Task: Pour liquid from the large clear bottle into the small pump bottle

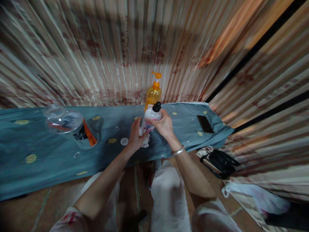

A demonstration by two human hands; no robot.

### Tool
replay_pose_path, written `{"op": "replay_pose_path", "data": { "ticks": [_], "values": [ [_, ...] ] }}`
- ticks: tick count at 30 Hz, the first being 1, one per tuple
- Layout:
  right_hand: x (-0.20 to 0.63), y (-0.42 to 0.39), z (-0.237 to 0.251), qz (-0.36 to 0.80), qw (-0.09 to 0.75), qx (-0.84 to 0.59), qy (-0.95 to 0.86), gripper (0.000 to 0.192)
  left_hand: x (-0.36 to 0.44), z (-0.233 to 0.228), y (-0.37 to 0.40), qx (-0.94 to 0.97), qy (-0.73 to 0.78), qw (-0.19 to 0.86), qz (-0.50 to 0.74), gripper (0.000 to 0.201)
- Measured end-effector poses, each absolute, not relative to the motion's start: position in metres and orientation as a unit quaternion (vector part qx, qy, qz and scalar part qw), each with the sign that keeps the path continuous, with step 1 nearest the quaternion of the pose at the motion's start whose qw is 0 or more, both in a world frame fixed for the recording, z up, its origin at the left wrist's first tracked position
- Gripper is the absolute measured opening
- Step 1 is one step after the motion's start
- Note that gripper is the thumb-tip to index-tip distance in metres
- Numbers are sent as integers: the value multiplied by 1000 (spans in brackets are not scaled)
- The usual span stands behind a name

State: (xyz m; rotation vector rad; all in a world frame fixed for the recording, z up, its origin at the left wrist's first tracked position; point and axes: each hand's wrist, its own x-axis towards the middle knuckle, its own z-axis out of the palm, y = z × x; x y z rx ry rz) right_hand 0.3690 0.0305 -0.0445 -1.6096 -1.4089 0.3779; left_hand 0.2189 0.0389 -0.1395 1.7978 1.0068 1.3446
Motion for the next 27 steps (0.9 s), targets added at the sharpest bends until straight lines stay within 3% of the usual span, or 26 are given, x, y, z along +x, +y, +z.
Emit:
{"op": "replay_pose_path", "data": {
  "ticks": [5, 20, 27],
  "values": [
    [388, 57, -46, 109, 419, -674, -599, 61, 246, -150, 50, 677, 373, 391, 500, 77],
    [423, 102, -60, 170, 370, -603, -686, 67, 272, -161, 67, 626, 392, 464, 489, 78],
    [421, 96, -59, 148, 361, -651, -651, 95, 262, -156, 62, 629, 404, 440, 498, 72]
  ]
}}
